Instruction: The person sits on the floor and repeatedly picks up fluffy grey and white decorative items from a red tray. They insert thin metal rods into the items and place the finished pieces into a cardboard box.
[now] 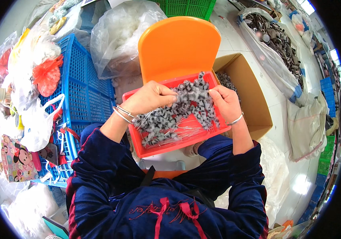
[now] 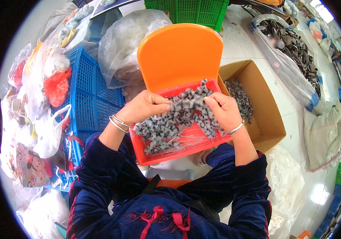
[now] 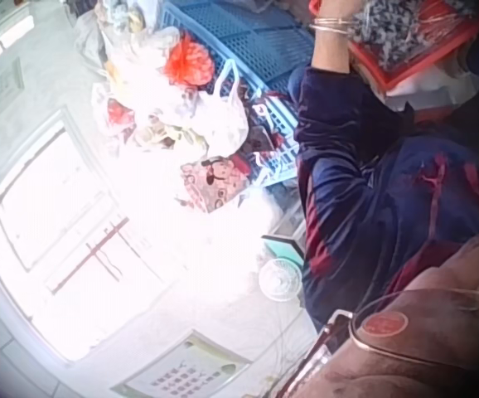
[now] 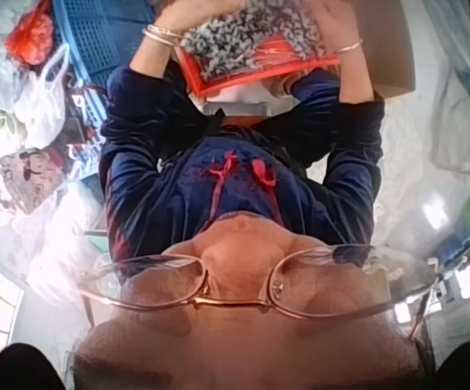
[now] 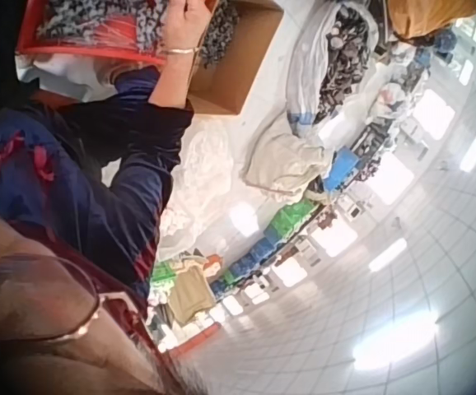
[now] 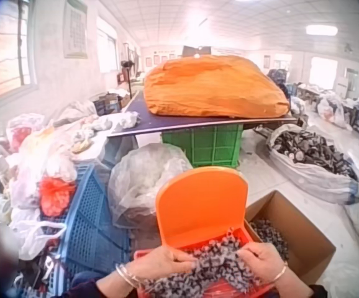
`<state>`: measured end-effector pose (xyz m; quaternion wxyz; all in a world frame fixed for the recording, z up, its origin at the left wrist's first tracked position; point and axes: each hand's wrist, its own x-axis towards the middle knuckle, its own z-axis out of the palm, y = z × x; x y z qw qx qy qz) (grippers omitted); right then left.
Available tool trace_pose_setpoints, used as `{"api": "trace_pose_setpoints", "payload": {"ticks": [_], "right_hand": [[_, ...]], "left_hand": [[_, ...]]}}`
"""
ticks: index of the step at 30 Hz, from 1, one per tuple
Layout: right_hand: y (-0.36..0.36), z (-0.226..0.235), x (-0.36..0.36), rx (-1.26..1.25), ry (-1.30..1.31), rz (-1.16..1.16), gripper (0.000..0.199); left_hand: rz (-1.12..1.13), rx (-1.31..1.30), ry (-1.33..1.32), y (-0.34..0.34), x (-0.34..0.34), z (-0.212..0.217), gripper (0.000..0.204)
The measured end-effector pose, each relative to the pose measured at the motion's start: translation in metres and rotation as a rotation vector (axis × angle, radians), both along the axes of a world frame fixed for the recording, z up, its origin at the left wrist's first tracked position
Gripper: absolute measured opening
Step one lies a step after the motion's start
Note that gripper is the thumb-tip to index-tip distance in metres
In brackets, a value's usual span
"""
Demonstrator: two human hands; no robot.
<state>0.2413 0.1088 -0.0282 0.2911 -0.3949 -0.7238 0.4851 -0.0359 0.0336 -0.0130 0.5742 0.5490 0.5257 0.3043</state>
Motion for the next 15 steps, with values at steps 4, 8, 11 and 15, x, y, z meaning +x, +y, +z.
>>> {"api": "trace_pose_setpoints", "payload": {"ticks": [4, 8, 11, 15], "right_hand": [[0.001, -0.001, 0.001, -0.021, 0.042, -0.007, 0.025], [0.003, -0.001, 0.004, -0.074, 0.102, -0.04, 0.024], [0.014, -0.001, 0.014, 0.023, 0.108, -0.202, 0.022], [0.057, 0.006, 0.067, 0.287, 0.008, -0.602, 0.023]], "left_hand": [[-0.084, -0.02, -0.041, -0.002, 0.003, 0.001, 0.02], [-0.006, -0.02, -0.165, -0.002, 0.008, 0.0, 0.021], [0.15, 0.01, -0.164, 0.0, 0.011, 0.0, 0.023], [0.273, 0.03, -0.137, 0.003, 0.004, -0.004, 0.03]]}}
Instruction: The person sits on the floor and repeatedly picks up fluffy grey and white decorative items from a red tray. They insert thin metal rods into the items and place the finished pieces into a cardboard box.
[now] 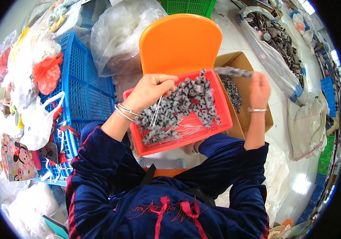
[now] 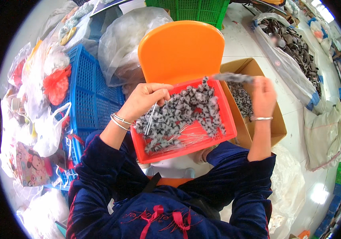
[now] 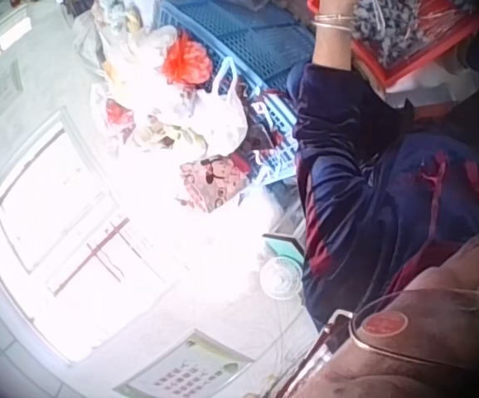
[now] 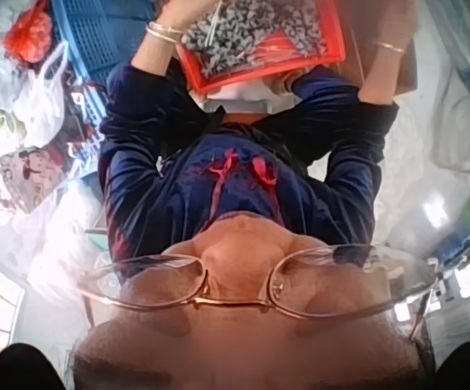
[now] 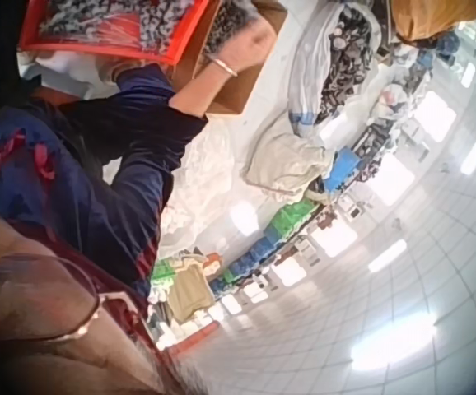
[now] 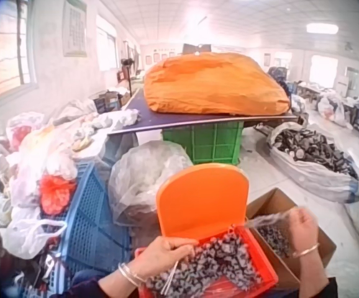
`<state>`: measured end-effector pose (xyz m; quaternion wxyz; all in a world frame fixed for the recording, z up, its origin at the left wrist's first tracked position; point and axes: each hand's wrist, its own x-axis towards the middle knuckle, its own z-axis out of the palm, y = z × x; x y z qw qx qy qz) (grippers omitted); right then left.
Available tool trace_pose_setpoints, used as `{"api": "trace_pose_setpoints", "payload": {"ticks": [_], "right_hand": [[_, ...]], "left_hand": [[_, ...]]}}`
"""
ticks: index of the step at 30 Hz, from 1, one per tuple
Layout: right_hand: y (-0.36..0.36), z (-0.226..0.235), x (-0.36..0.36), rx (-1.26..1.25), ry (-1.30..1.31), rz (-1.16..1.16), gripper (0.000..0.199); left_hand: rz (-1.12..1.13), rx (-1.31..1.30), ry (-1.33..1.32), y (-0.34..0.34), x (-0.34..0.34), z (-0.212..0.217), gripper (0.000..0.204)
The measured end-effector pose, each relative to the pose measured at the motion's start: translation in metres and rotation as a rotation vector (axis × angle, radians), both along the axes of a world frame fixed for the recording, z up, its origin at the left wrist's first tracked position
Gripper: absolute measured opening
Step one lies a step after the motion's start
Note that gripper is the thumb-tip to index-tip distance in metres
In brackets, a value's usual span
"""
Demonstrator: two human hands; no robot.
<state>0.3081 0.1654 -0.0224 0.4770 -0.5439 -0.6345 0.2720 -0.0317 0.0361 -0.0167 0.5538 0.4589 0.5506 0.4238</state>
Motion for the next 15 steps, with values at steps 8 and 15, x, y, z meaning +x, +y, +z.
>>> {"api": "trace_pose_setpoints", "payload": {"ticks": [8, 15], "right_hand": [[-0.017, -0.023, -0.027, -0.087, -0.319, 0.241, 0.022], [-0.056, -0.051, -0.09, -0.415, -0.485, 0.799, 0.023]], "left_hand": [[-0.038, 0.037, -0.079, 0.0, 0.007, -0.004, 0.032], [-0.043, -0.044, -0.126, -0.006, 0.019, -0.009, 0.035]]}}
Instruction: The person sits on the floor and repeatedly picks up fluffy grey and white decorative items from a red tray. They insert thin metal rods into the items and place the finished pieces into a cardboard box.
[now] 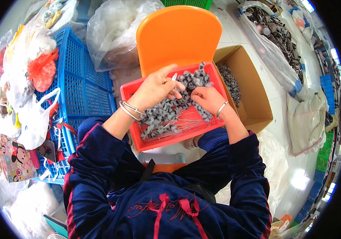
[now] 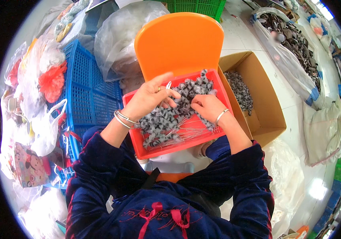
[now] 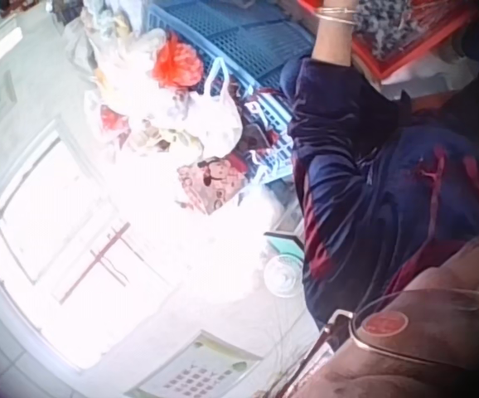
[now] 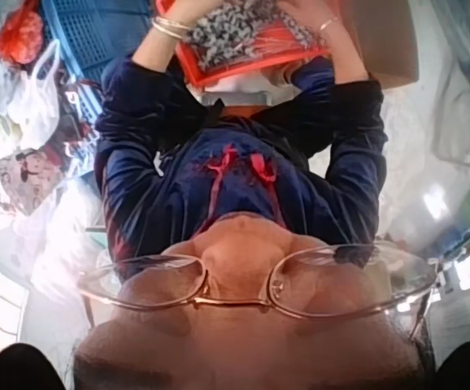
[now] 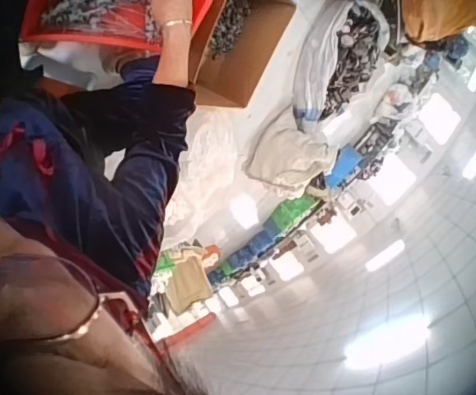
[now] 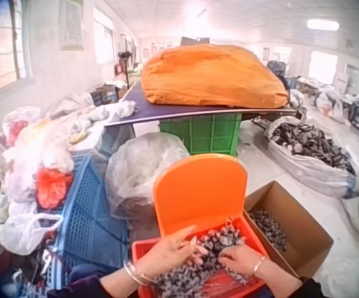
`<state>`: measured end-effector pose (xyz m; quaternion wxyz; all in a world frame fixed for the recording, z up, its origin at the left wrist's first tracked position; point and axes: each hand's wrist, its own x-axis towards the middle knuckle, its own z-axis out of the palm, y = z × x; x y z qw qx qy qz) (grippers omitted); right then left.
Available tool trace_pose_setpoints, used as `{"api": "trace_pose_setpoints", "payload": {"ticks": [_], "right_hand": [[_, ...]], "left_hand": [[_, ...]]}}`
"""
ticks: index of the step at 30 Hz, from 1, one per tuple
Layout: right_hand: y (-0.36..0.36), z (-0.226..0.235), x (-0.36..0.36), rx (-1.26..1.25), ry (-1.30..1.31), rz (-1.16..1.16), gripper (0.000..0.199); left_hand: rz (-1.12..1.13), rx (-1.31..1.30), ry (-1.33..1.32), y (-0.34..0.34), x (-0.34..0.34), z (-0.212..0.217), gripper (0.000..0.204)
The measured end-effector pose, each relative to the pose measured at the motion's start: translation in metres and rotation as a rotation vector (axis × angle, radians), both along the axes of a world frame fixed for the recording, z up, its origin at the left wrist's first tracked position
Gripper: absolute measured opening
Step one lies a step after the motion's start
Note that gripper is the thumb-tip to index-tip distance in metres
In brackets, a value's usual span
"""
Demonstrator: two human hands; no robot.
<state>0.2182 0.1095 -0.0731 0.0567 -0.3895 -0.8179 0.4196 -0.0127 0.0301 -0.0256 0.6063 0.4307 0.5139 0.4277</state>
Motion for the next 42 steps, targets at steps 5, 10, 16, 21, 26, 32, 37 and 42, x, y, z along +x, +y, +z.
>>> {"api": "trace_pose_setpoints", "payload": {"ticks": [5, 10, 16, 21, 26, 32, 37, 42], "right_hand": [[-0.006, 0.004, -0.014, -0.217, 0.258, -0.149, 0.021], [-0.015, 0.022, -0.023, -0.503, 0.597, -0.181, 0.018], [-0.013, 0.019, -0.02, -0.476, 0.634, -0.235, 0.019], [0.011, 0.013, -0.003, -0.535, 0.972, -0.512, 0.018], [0.02, 0.025, 0.008, -0.454, 1.036, -0.68, 0.021], [0.016, 0.019, 0.005, -0.59, 0.819, -0.599, 0.021], [0.013, 0.004, 0.006, -0.597, 0.393, -0.334, 0.025], [0.012, -0.016, -0.008, 0.013, -0.429, 0.017, 0.038]], "left_hand": [[-0.083, -0.095, -0.009, -0.002, 0.007, -0.012, 0.026], [-0.144, -0.147, 0.017, -0.005, 0.015, -0.012, 0.029], [-0.171, -0.141, 0.005, -0.006, 0.016, -0.009, 0.03], [-0.265, -0.178, 0.001, -0.004, 0.016, -0.012, 0.028], [-0.42, -0.077, 0.419, -0.008, 0.01, -0.011, 0.027], [-0.436, 0.243, 0.892, -0.011, 0.005, -0.031, 0.025], [-0.368, 0.293, 0.896, -0.009, 0.002, -0.024, 0.025], [-0.335, 0.304, 0.881, -0.011, 0.0, -0.02, 0.025]]}}
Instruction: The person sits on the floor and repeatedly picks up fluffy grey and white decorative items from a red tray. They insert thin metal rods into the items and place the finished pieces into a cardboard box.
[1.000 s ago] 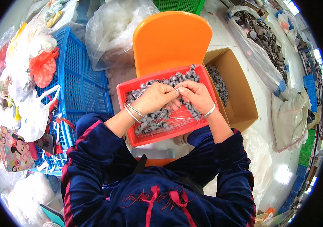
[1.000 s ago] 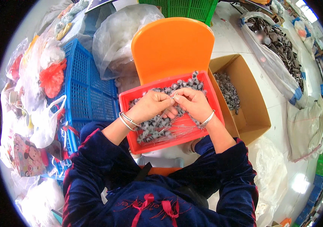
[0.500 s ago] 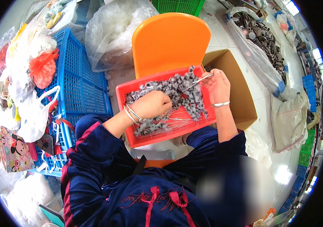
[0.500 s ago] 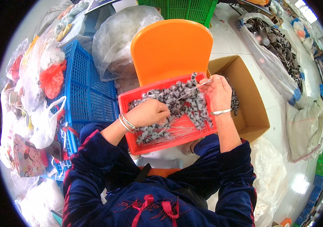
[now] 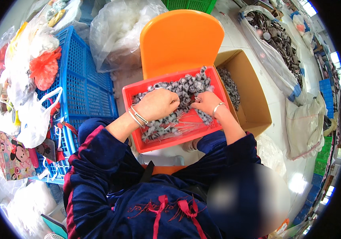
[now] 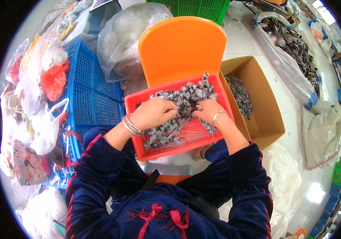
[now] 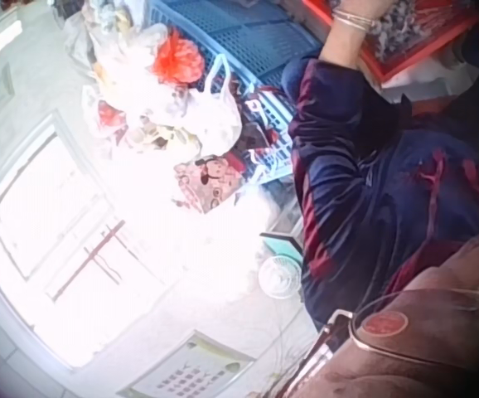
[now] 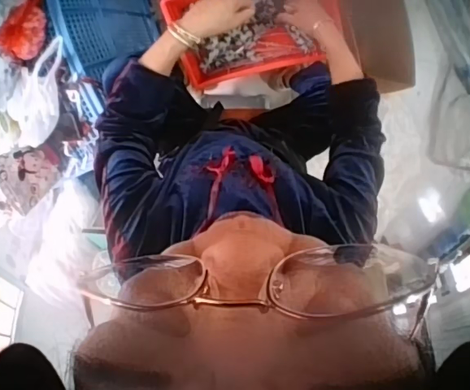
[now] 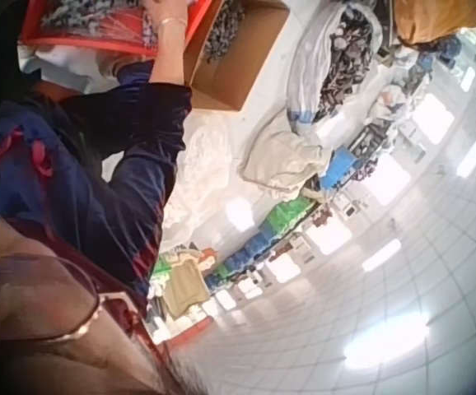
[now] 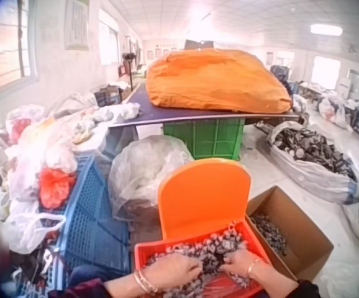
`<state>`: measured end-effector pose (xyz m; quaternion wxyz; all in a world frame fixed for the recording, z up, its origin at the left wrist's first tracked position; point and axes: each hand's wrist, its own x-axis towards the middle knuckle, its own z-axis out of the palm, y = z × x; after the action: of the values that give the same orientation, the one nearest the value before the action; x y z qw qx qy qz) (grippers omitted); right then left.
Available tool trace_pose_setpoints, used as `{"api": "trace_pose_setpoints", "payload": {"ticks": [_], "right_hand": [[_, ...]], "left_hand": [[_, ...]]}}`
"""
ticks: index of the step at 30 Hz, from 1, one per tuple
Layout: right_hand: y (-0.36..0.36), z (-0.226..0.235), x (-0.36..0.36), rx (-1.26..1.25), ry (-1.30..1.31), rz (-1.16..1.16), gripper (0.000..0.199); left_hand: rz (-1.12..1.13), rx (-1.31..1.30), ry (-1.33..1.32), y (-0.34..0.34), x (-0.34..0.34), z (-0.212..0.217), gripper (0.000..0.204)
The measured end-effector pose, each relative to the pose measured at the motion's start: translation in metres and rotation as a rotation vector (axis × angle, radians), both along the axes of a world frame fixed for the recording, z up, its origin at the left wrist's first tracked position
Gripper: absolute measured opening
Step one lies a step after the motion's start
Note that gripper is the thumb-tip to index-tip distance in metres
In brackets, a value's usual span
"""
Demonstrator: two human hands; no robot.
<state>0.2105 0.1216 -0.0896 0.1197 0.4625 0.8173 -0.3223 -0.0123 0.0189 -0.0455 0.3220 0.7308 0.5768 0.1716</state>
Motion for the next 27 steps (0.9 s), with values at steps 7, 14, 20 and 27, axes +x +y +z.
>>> {"api": "trace_pose_setpoints", "payload": {"ticks": [7, 14, 20, 27], "right_hand": [[0.002, -0.035, -0.005, 0.131, -0.085, 0.096, 0.035], [-0.006, 0.034, 0.011, -0.338, 0.588, -0.108, 0.012], [-0.015, 0.055, 0.011, -0.517, 0.775, -0.122, 0.015], [-0.016, 0.064, 0.011, -0.485, 0.918, -0.165, 0.015]], "left_hand": [[-0.004, -0.015, -0.02, 0.0, -0.003, 0.004, 0.025], [-0.012, -0.031, -0.107, -0.001, -0.002, 0.009, 0.024], [-0.007, -0.188, -0.327, -0.003, 0.012, 0.011, 0.032], [-0.043, -0.369, -0.284, 0.002, 0.022, 0.008, 0.028]]}}
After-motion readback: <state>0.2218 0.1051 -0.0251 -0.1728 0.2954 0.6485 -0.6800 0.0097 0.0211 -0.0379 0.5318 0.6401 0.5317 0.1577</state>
